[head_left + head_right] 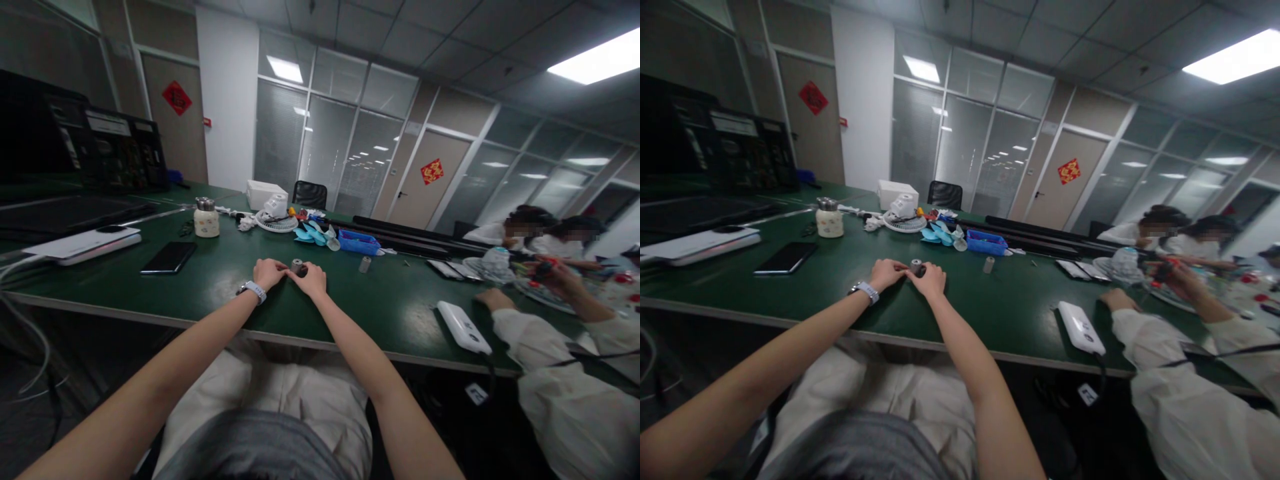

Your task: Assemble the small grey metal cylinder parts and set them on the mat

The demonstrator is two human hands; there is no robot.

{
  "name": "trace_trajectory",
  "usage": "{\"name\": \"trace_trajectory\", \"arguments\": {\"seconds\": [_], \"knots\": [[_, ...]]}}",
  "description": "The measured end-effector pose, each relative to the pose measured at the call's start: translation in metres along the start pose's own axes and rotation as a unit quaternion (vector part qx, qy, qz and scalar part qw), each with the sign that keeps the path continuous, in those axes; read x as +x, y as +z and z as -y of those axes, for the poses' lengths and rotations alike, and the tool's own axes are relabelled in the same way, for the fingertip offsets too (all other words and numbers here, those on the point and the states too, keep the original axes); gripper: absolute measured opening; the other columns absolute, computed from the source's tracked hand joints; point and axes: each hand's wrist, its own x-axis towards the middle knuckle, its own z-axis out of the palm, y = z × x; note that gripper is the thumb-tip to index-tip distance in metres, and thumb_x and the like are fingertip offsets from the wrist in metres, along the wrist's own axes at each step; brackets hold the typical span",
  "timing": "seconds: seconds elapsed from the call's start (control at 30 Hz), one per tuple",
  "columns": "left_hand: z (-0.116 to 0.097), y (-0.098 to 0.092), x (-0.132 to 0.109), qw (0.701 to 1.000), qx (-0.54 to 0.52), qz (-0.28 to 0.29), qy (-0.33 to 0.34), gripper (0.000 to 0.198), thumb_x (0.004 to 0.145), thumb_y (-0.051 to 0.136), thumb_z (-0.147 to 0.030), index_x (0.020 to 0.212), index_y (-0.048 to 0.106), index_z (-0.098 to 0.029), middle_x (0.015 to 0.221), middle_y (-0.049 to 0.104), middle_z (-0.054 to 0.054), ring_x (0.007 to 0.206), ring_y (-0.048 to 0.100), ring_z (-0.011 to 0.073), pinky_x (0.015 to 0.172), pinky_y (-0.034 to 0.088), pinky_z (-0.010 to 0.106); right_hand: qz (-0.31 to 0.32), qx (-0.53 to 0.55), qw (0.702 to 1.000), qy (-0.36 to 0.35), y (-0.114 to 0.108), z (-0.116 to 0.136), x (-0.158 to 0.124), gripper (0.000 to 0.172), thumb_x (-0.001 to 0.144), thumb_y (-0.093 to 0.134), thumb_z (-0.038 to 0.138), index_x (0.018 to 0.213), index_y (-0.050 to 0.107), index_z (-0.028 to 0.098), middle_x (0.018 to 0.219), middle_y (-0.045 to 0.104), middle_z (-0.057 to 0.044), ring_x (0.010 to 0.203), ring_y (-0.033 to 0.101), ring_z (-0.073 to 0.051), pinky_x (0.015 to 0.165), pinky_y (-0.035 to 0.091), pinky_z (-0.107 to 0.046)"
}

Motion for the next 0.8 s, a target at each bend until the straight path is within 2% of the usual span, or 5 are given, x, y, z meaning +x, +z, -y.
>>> {"name": "trace_trajectory", "arguments": {"seconds": [0.23,0.37,0.6,0.7,0.8], "knots": [[0.000,0.000,0.001,1.000,-0.010,-0.015,-0.008,0.033,0.077,0.061,-0.047,0.100,0.075,-0.028,0.098,0.074,0.005,0.097,0.061,0.0283,0.081,0.048,0.035,-0.004,0.081,0.997,0.005,0.003,-0.005,0.002,0.044,0.071,0.063,0.063,0.090,0.068,0.024,0.094,0.071,-0.004,0.089,0.064,-0.019,0.076,0.045,-0.027],[0.001,0.002,0.005,0.998,-0.033,-0.047,-0.025,0.035,0.083,0.053,-0.046,0.104,0.072,-0.024,0.095,0.074,0.006,0.093,0.064,0.0262,0.079,0.049,0.033,-0.002,0.165,0.984,0.066,0.004,-0.008,0.007,0.041,0.075,0.059,0.061,0.082,0.069,0.021,0.085,0.072,-0.004,0.078,0.066,-0.018,0.068,0.046,-0.025],[0.005,0.005,0.009,0.996,-0.058,-0.050,-0.038,0.029,0.085,0.050,-0.038,0.102,0.068,-0.023,0.096,0.073,0.006,0.092,0.066,0.0235,0.079,0.049,0.031,0.042,0.362,0.908,0.207,-0.003,-0.022,0.020,0.042,0.082,0.056,0.054,0.078,0.067,0.014,0.079,0.072,-0.007,0.064,0.067,-0.013,0.056,0.047,-0.019],[0.006,0.006,0.010,0.995,-0.072,-0.055,-0.043,0.028,0.085,0.050,-0.036,0.103,0.066,-0.022,0.096,0.073,0.006,0.091,0.066,0.0224,0.078,0.049,0.030,0.059,0.412,0.879,0.233,-0.009,-0.021,0.021,0.041,0.085,0.055,0.050,0.074,0.064,0.012,0.074,0.071,-0.008,0.053,0.064,-0.011,0.046,0.043,-0.016],[0.006,0.007,0.010,0.995,-0.080,-0.054,-0.042,0.027,0.084,0.050,-0.035,0.104,0.064,-0.022,0.097,0.073,0.006,0.090,0.067,0.0223,0.076,0.049,0.030,0.065,0.436,0.864,0.244,-0.014,-0.018,0.020,0.039,0.086,0.057,0.047,0.068,0.061,0.012,0.067,0.070,-0.008,0.047,0.061,-0.009,0.041,0.040,-0.016]]}}
